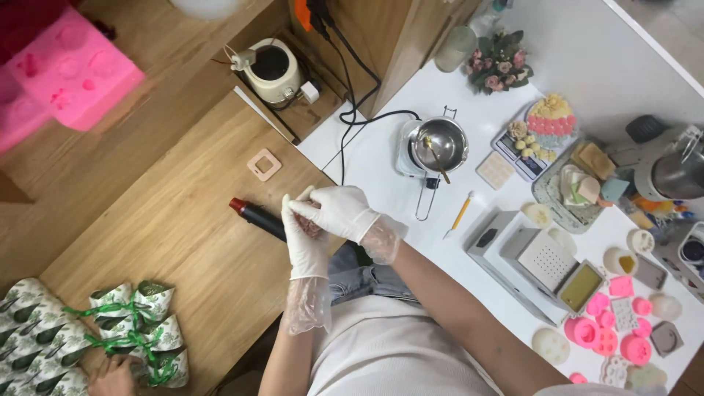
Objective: The person handles a freshly molded wax block, then breaks and presses pieces of pink wax into a metal melting pot set on a hot plate, adding more pieces and stirring the pot's contents with a stick while the wax melts.
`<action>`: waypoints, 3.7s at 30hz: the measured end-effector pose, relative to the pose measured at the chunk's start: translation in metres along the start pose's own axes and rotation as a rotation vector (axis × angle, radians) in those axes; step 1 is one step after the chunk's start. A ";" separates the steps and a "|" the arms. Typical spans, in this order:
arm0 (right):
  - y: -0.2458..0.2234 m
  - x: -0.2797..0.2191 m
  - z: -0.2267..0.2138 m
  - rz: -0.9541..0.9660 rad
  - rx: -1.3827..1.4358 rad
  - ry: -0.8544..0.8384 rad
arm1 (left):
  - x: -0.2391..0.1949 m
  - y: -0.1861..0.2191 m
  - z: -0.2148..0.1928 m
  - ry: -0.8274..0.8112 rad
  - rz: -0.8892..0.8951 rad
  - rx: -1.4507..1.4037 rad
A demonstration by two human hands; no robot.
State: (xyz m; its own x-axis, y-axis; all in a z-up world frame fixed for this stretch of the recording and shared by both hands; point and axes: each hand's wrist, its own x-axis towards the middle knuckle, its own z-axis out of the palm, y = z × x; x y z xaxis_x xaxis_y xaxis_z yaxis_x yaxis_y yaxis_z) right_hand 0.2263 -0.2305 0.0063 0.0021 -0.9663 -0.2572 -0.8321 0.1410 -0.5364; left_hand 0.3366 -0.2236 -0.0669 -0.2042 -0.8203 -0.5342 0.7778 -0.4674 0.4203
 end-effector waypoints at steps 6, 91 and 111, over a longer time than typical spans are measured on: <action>0.011 0.001 0.018 -0.053 0.193 0.162 | 0.036 -0.033 -0.050 0.028 0.075 -0.009; 0.098 0.037 -0.060 0.075 -0.016 0.201 | 0.127 -0.139 0.068 -0.024 -0.317 -0.165; 0.119 0.022 -0.044 -0.062 -0.054 0.368 | 0.136 -0.148 0.038 0.023 -0.363 0.065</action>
State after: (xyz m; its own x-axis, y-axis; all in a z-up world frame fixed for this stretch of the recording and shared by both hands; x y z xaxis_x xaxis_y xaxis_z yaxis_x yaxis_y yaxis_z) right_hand 0.1027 -0.2443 -0.0275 -0.1379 -0.9868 0.0853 -0.8647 0.0780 -0.4963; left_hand 0.1710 -0.2791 -0.1736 -0.4458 -0.5896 -0.6735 0.6172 -0.7474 0.2458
